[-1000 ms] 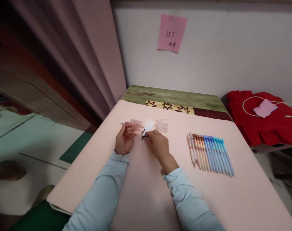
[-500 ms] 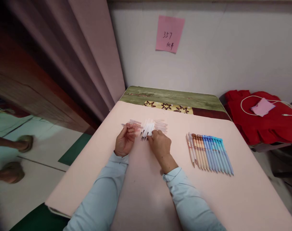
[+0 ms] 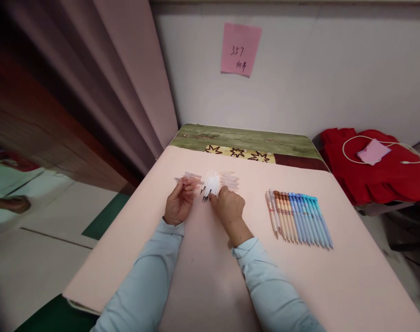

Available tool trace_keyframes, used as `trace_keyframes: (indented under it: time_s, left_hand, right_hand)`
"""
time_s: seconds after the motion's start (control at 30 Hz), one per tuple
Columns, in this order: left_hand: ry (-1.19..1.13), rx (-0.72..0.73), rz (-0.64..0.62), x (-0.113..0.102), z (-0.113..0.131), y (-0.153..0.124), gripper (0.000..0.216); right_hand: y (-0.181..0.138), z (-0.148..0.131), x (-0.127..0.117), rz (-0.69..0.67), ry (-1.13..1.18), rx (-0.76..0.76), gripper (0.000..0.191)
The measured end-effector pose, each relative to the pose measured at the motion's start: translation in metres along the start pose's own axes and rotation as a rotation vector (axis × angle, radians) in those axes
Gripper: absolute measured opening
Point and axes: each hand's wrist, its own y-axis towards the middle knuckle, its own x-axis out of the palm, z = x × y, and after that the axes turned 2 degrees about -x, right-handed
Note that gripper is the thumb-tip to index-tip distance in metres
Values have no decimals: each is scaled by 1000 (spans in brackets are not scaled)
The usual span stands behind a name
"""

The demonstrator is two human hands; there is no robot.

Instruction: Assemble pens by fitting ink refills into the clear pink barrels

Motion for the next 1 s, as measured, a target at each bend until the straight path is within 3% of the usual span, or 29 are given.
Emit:
trace_keyframes:
  time_s: [0.2, 0.5, 0.77, 0.87, 1.0]
  left_hand:
    - [-27, -4, -61, -3, -1, 2, 18]
    - [3, -14, -47, -2, -1, 2, 22]
    - [6, -19, -85, -5, -2, 2, 19]
    - [54, -39, -94, -7, -2, 1, 15]
    - [135, -121, -118, -7, -1, 0, 13]
  right_hand:
    - [9, 2, 0, -45, 76, 33, 36]
    - [15, 4, -3, -105, 179, 114, 26]
    - [9, 4, -4, -40, 188, 84, 23]
    - [4, 6, -11, 29, 234, -7, 22]
    - [-1, 6, -14, 79, 366, -286, 20]
